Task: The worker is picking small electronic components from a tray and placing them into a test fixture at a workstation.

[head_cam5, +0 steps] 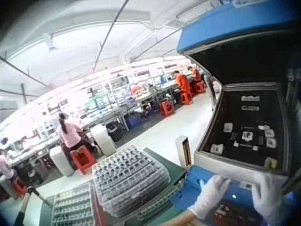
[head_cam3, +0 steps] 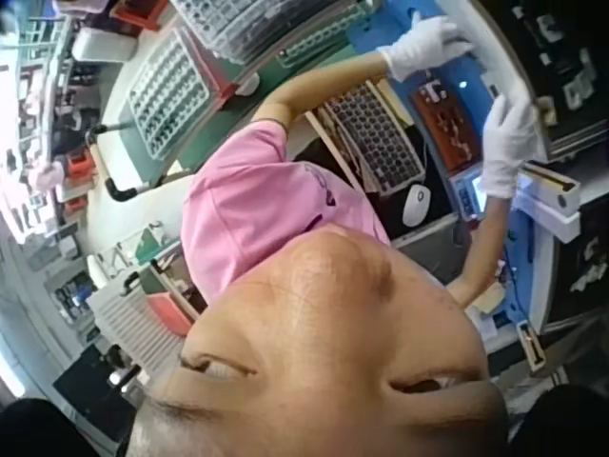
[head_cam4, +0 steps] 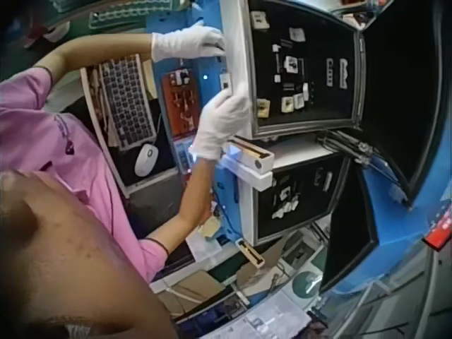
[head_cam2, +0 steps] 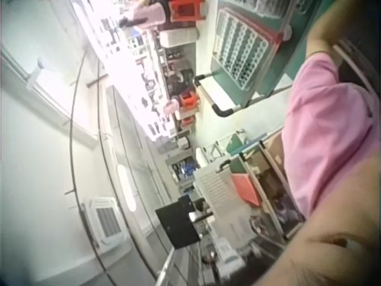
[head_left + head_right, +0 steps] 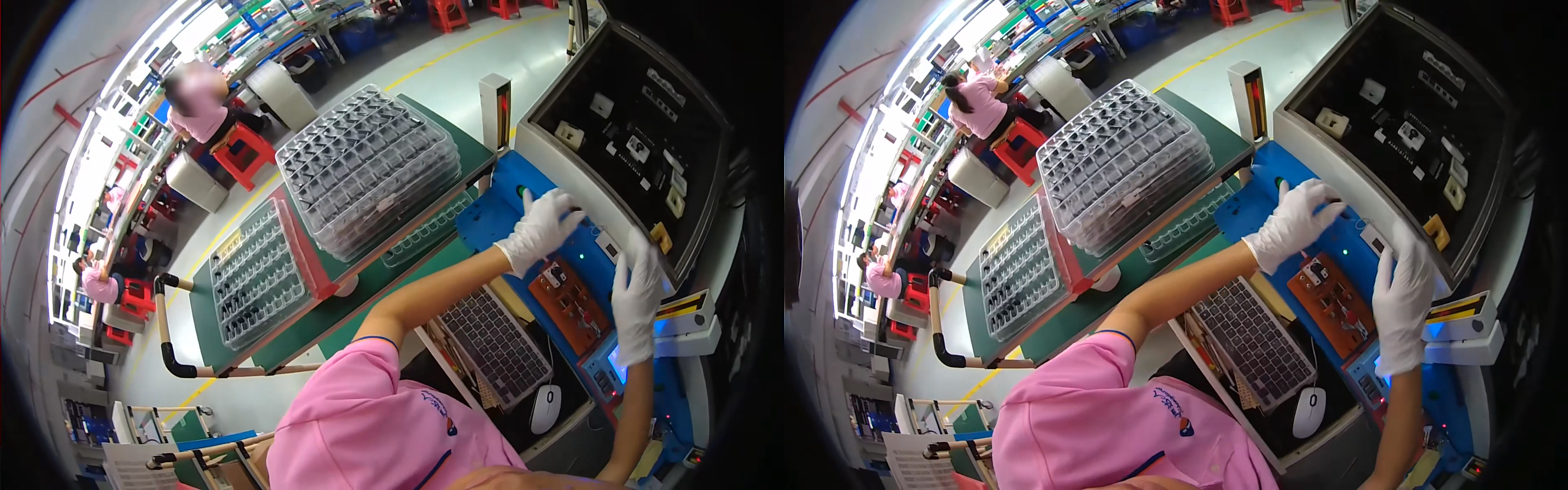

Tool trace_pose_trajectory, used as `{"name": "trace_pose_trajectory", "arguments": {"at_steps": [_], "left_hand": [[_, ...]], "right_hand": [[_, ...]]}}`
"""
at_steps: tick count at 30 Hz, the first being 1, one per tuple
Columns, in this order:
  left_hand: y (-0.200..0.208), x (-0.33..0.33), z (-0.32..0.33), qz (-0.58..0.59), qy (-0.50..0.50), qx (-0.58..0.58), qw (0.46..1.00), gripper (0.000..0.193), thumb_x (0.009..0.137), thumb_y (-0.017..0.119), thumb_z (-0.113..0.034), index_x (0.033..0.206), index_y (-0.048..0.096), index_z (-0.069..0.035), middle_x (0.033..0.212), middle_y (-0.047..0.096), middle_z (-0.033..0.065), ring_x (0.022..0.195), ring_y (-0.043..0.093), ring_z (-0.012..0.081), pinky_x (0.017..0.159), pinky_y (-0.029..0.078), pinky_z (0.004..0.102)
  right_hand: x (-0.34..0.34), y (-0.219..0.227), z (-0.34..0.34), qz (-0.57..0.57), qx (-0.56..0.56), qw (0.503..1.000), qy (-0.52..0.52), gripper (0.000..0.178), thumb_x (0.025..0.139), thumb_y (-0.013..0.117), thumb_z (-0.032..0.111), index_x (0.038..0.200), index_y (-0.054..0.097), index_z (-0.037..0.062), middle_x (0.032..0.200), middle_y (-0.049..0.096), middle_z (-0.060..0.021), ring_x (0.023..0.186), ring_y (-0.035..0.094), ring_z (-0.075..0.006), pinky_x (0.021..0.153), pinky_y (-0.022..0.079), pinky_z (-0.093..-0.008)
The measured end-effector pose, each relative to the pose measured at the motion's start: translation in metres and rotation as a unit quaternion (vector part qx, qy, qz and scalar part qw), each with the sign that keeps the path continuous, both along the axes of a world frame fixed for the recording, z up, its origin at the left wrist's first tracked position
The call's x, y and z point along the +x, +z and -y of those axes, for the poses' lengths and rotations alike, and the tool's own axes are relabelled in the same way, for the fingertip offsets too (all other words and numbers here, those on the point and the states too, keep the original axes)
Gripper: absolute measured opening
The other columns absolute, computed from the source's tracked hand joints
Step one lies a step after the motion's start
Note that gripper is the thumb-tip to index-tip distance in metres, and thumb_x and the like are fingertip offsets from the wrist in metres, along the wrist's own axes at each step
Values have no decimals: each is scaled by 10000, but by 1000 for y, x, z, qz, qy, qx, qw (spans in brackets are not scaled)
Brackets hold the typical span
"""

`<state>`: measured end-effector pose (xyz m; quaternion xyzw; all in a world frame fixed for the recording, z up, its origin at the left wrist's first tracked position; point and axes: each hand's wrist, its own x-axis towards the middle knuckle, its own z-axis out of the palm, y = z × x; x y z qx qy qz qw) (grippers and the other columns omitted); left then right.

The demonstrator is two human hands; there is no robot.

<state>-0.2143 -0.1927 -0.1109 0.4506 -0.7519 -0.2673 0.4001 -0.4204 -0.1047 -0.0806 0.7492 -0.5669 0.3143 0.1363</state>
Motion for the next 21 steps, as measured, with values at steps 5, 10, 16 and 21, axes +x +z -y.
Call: {"name": "trace_pose_trajectory", "arguments": {"at_steps": [5,10,16,21], "left_hand": [[-21,-7,1,7,-48,-49,998,227,973,592,-255,1029,689,-57,1046,643,122,1056,592,329,1003,341,531],[-23,3,-4,38,-54,-66,996,188,956,609,-204,980,709,-47,1008,674,136,1014,623,310,924,447,406],[-29,30,16,-21,-104,-33,994,169,951,621,-176,950,718,-38,976,683,129,948,646,279,876,500,360],[23,45,-23,-185,-136,161,960,214,1005,557,-88,1175,637,15,1024,692,82,987,657,148,871,536,287]], "right_hand": [[-67,-57,-39,-22,157,984,-77,355,771,757,142,1030,534,45,948,605,-193,906,610,-413,754,474,-511],[-35,-34,-45,-27,184,979,-80,296,793,735,179,985,535,75,880,643,-141,829,657,-356,718,524,-491],[-20,-36,-37,13,215,970,-113,360,741,774,214,980,556,57,886,665,-174,864,674,-379,716,533,-482],[-24,-46,-50,-58,158,986,-16,275,812,695,161,1036,581,50,864,637,-121,842,629,-339,771,510,-452]]}}
